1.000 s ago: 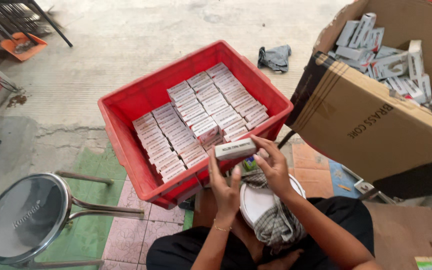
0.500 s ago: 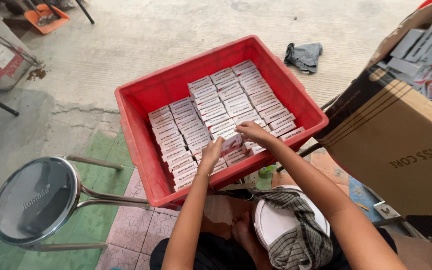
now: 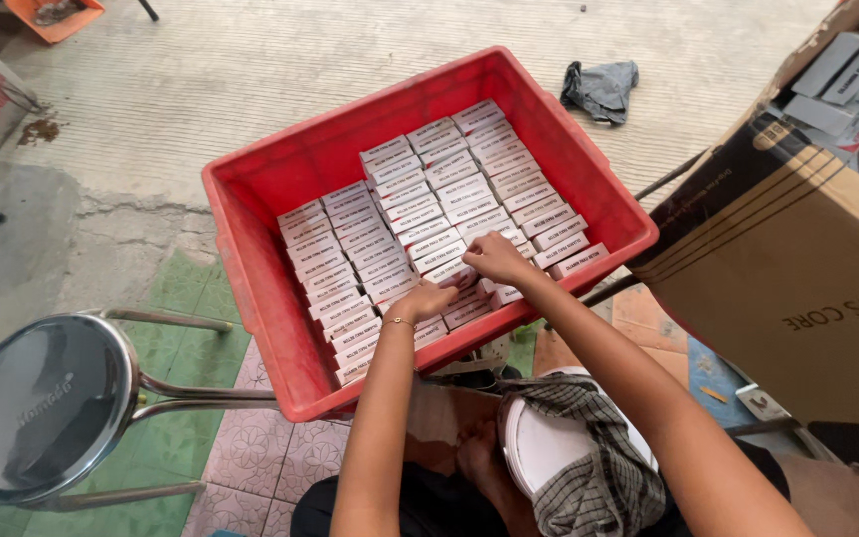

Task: The person sits on the floor and wipes small white boxes with a cloth. They pick up a box from a red crate, wipe it, and place it into a cardboard box. This process is repeated multiple times.

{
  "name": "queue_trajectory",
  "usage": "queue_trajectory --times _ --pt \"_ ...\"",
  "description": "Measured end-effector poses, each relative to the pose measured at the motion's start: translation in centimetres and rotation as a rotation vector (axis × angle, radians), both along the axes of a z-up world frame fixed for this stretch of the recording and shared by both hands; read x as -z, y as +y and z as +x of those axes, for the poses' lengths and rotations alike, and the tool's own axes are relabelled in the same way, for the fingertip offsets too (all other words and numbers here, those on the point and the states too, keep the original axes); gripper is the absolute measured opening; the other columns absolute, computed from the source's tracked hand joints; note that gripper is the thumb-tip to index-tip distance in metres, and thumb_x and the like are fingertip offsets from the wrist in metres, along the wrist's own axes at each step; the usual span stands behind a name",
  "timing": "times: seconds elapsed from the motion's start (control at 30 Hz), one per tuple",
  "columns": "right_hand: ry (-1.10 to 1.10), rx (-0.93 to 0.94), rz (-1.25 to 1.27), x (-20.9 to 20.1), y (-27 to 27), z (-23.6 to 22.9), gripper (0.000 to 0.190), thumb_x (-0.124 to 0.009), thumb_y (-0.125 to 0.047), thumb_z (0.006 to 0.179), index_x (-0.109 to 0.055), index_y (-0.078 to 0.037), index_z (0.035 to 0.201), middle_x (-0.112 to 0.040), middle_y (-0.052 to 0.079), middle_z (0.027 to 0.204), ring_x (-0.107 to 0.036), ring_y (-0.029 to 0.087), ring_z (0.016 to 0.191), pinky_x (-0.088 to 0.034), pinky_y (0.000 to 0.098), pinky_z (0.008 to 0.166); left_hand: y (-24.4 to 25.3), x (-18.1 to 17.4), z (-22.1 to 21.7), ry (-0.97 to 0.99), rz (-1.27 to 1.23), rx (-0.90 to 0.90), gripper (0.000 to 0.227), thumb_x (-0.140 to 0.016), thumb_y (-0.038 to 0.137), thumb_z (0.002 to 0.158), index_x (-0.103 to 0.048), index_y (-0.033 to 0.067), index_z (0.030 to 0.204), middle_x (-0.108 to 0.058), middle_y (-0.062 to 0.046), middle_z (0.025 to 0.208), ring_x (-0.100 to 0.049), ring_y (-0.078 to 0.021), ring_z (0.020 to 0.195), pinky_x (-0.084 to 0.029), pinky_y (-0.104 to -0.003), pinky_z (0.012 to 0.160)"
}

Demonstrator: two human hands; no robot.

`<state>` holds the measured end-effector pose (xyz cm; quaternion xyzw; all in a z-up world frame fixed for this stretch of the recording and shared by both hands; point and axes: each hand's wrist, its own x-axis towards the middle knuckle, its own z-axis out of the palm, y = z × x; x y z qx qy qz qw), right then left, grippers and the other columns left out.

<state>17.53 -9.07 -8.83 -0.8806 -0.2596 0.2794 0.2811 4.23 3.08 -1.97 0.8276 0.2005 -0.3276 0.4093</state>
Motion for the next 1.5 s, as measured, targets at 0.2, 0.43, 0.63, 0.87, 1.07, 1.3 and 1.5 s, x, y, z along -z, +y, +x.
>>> queue_trajectory --times 0.2,0.43,0.63,0.87,1.07,1.3,1.5 --pt "0.026 -0.261 -0.284 6.4 1.1 0.4 0.049 -0.051 -0.041 0.076 -0.069 -0.003 0.101 -0.064 0.024 0.101 -0.058 0.041 0.105 -0.046 0.0474 0.089 -0.3 -0.1 -0.6 0.016 0.049 0.032 0.103 -0.047 0.048 0.075 0.0 -0.0195 0.138 -0.018 -0.035 0.144 -0.02 -0.0399 0.137 -0.019 -0.045 0.113" --pt "-0.1 -0.26 -0.32 1.6 0.7 -1.6 0.052 -0.049 -0.036 0.075 -0.066 0.004 0.104 -0.063 0.028 0.1 -0.058 0.044 0.104 -0.046 0.0489 0.091 -0.1 1.4 -0.5 0.034 0.117 0.064 0.114 -0.059 0.045 0.065 0.003 -0.0161 0.139 -0.028 -0.033 0.141 -0.029 -0.039 0.133 -0.028 -0.044 0.11" --pt "0.005 -0.467 -0.158 1.9 1.4 -1.5 0.044 -0.044 -0.03 0.083 -0.062 -0.011 0.118 -0.062 0.021 0.114 -0.052 0.041 0.115 -0.036 0.0484 0.104 0.0 2.0 -0.2 -0.091 0.096 0.109 0.106 -0.053 0.029 0.072 0.021 -0.009 0.138 -0.036 -0.039 0.131 -0.038 -0.0445 0.126 -0.031 -0.047 0.108" --pt "0.168 -0.566 -0.301 9.1 2.0 0.6 0.072 -0.057 -0.036 0.07 -0.041 -0.012 0.136 -0.045 0.021 0.134 -0.04 0.037 0.126 -0.031 0.0443 0.108 0.5 3.9 0.2 -0.107 0.129 0.157 0.103 -0.056 0.033 0.066 0.0 -0.0058 0.144 -0.022 -0.038 0.14 -0.028 -0.044 0.131 -0.028 -0.045 0.11" --pt "0.117 -0.463 -0.331 3.5 1.6 -0.9 0.071 -0.063 -0.04 0.069 -0.043 -0.021 0.135 -0.052 0.02 0.126 -0.046 0.034 0.122 -0.037 0.0411 0.103 1.6 6.4 0.8 -0.151 0.351 0.142 0.082 -0.053 0.047 0.072 -0.024 0.0095 0.14 -0.047 -0.027 0.127 -0.047 -0.0391 0.12 -0.04 -0.047 0.098" --pt "0.05 -0.349 -0.205 7.0 2.1 0.6 0.05 -0.056 -0.048 0.074 -0.065 -0.017 0.112 -0.062 0.014 0.114 -0.052 0.034 0.115 -0.041 0.044 0.099 1.8 6.3 1.1 -0.09 0.334 0.169 0.089 -0.052 0.046 0.078 -0.011 0.002 0.143 -0.043 -0.026 0.133 -0.042 -0.037 0.126 -0.036 -0.05 0.101" --pt "-0.066 -0.297 -0.111 4.0 1.1 -1.0 0.032 -0.06 -0.042 0.069 -0.071 -0.022 0.092 -0.07 0.004 0.089 -0.064 0.028 0.095 -0.051 0.0417 0.081 -0.9 -1.7 -1.5 -0.078 0.382 -0.017 0.086 -0.037 0.039 0.086 0.012 -0.0023 0.143 -0.048 -0.025 0.13 -0.046 -0.0374 0.123 -0.035 -0.052 0.102"
